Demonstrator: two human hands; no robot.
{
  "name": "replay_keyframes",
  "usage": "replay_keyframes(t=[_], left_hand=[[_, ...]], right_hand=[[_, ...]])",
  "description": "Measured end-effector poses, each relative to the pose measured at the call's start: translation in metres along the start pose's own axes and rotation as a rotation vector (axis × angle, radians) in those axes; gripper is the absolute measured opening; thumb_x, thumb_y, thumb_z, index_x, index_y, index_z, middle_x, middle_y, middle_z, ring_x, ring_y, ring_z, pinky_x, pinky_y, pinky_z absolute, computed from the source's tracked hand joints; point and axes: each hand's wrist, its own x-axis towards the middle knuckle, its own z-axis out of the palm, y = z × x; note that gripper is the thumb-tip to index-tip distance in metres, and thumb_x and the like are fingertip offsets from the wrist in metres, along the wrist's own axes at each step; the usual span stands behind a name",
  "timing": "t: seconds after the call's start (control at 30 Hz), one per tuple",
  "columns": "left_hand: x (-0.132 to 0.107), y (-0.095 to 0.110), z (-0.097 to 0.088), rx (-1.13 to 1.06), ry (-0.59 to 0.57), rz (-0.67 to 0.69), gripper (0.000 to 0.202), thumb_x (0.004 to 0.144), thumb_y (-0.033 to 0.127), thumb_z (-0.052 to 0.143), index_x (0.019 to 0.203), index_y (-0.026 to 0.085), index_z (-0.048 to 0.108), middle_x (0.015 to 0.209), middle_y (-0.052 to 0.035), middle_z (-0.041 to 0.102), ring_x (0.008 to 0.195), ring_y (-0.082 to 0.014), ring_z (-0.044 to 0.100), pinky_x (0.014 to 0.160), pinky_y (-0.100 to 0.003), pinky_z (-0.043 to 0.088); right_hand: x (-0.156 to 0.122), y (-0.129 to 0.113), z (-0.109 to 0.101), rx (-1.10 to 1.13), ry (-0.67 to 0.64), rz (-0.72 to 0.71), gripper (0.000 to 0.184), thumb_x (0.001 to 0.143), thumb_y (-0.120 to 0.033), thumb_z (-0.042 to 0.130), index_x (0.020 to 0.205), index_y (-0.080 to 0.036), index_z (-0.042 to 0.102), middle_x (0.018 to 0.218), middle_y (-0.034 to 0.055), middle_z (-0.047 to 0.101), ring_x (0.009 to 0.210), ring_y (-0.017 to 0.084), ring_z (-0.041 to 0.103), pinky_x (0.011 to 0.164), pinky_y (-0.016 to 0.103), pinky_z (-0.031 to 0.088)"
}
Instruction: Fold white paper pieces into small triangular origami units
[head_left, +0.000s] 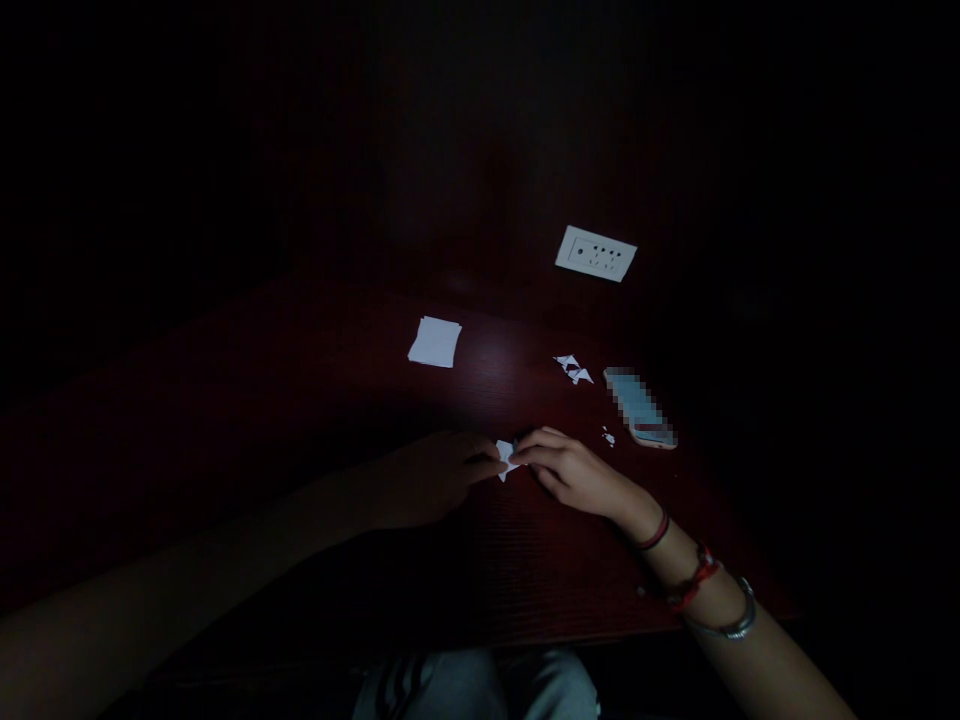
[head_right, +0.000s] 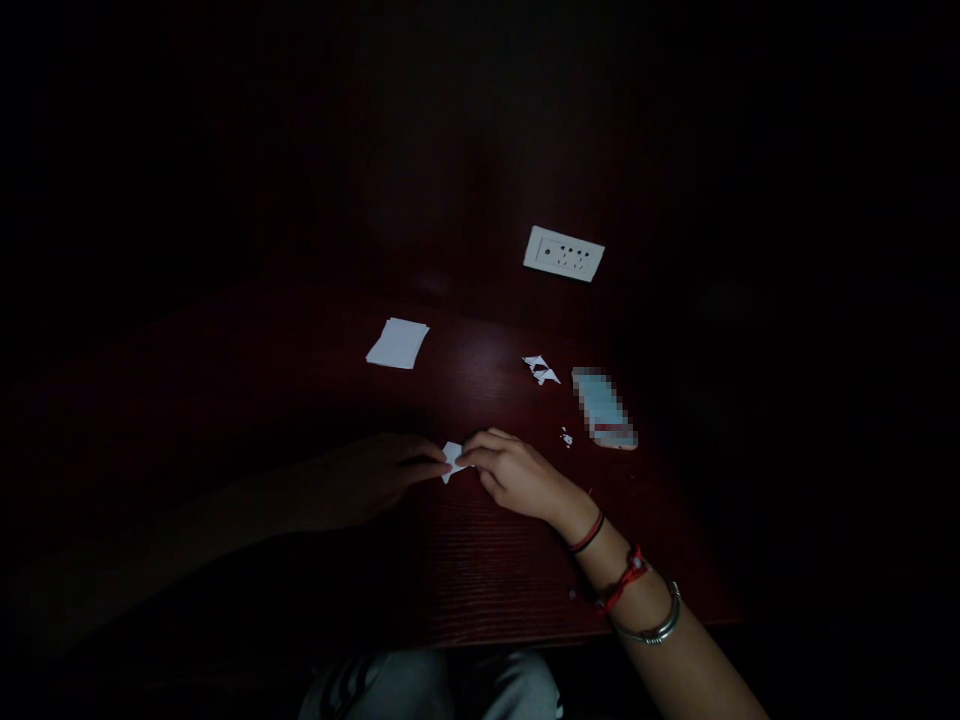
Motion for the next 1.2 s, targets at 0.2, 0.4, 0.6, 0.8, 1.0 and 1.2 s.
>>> replay_keyframes(t=[0.2,0.4,0.6,0.8,1.0,1.2], left_hand=[[0.022,-0.003,0.009,-0.122,0.179,-0.213,0.017,0.082,0.023,0.042,0.094,0.019,0.054,0.091,-0.0014,0.053,0.087,-0.0153,0.048,0.078,-0.029,0.033],[0.029,-0.007,0.014,-0.235,0.139,-0.351,0.009,0.074,0.025,0.052,0.078,0.018,0.056,0.086,-0.0015,0.050,0.085,-0.0175,0.045,0.074,-0.032,0.032],[0.029,-0.008,0.011,-0.277,0.095,-0.361,0.007,0.074,0.017,0.049,0.073,0.015,0.055,0.085,-0.0024,0.049,0.086,-0.0173,0.045,0.074,-0.031,0.032],[0.026,-0.012,0.005,-0.312,0.046,-0.308,0.007,0.075,0.018,0.047,0.075,0.016,0.054,0.086,-0.0019,0.049,0.088,-0.0171,0.043,0.075,-0.030,0.032],[0.022,-0.021,0.005,-0.357,0.055,-0.175,0.008,0.079,0.021,0.046,0.078,0.017,0.053,0.087,-0.0011,0.049,0.086,-0.0151,0.044,0.077,-0.029,0.031],[0.022,-0.023,0.008,-0.358,0.055,-0.160,0.010,0.076,0.029,0.053,0.080,0.020,0.056,0.090,-0.0009,0.048,0.090,-0.0162,0.043,0.078,-0.030,0.032]], right_hand=[[-0.001,0.000,-0.001,0.040,0.003,-0.007,0.037,0.073,-0.002,0.042,0.103,-0.018,0.056,0.098,0.0044,0.053,0.091,0.013,0.049,0.083,0.030,0.041],[0.000,-0.002,-0.004,0.059,-0.004,0.000,0.035,0.072,-0.001,0.042,0.100,-0.016,0.058,0.097,0.0047,0.054,0.090,0.012,0.050,0.083,0.027,0.042],[-0.002,-0.002,-0.006,0.061,-0.020,-0.001,0.037,0.074,-0.002,0.042,0.104,-0.018,0.056,0.099,0.0045,0.054,0.090,0.013,0.050,0.082,0.029,0.042],[-0.003,-0.002,-0.007,0.043,-0.051,-0.015,0.043,0.074,-0.002,0.042,0.111,-0.023,0.051,0.100,0.0044,0.054,0.090,0.014,0.049,0.081,0.031,0.042],[-0.003,-0.004,-0.008,0.003,-0.087,-0.028,0.043,0.076,-0.004,0.042,0.114,-0.024,0.049,0.099,0.0042,0.052,0.092,0.015,0.048,0.081,0.031,0.041],[-0.004,-0.003,-0.008,0.015,-0.092,-0.065,0.044,0.076,-0.004,0.042,0.114,-0.026,0.049,0.101,0.0031,0.052,0.092,0.014,0.047,0.082,0.031,0.040]])
